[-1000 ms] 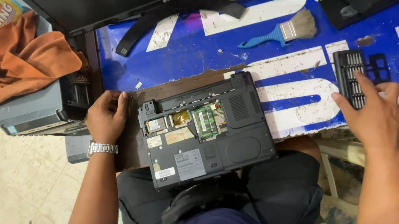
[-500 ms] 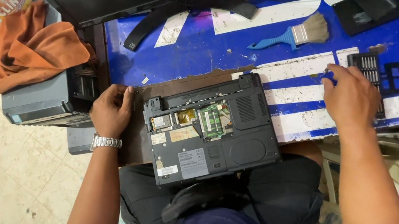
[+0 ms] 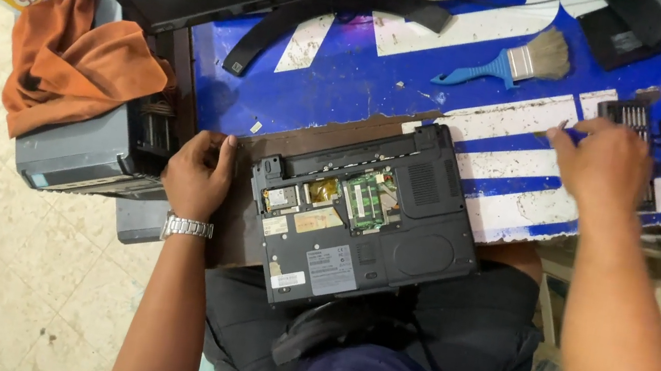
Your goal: Disassembling a laptop by removing screws with a screwdriver and disconnecting internal ribbon cables and components.
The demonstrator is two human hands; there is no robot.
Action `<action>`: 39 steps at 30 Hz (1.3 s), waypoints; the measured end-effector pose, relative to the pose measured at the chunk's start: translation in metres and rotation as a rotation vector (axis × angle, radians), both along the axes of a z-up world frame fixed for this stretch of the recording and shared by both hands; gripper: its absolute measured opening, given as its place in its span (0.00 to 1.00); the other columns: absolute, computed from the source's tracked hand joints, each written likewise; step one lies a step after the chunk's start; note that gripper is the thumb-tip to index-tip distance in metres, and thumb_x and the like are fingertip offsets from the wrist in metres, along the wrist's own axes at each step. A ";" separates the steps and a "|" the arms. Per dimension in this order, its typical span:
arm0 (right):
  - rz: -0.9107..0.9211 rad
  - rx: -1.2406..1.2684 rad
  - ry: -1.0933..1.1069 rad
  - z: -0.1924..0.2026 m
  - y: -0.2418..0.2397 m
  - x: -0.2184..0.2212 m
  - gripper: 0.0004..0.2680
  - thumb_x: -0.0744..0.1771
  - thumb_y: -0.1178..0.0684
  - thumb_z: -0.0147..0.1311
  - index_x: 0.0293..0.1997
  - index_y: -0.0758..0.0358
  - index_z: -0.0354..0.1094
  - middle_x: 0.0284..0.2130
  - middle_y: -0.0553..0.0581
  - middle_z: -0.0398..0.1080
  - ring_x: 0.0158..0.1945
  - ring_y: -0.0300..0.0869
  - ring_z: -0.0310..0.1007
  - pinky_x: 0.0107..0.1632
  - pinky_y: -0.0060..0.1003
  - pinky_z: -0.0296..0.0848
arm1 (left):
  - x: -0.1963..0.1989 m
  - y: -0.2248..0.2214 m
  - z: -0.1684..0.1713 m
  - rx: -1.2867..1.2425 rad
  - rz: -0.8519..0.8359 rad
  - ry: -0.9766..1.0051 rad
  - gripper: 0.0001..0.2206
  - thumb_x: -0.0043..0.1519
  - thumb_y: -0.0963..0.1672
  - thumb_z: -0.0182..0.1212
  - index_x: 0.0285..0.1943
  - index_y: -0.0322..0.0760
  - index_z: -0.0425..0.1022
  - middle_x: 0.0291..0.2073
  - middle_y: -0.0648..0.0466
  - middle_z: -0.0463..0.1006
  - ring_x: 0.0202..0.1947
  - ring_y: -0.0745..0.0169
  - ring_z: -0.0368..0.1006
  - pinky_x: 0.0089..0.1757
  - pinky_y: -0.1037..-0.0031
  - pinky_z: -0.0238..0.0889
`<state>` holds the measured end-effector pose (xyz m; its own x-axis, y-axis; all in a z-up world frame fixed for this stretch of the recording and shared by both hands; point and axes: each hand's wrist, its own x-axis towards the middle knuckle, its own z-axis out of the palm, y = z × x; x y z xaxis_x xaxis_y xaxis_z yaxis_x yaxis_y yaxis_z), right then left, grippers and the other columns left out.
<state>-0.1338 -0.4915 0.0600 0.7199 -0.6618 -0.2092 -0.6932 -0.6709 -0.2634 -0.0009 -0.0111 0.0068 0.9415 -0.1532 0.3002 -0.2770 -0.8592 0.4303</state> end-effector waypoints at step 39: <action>0.663 0.175 -0.760 -0.005 0.230 -0.097 0.02 0.65 0.52 0.65 0.39 0.48 0.78 0.31 0.44 0.78 0.37 0.41 0.80 0.37 0.34 0.79 | -0.110 -0.033 0.076 -0.668 -0.502 0.139 0.05 0.63 0.43 0.66 0.46 0.46 0.84 0.30 0.51 0.82 0.29 0.51 0.79 0.34 0.68 0.72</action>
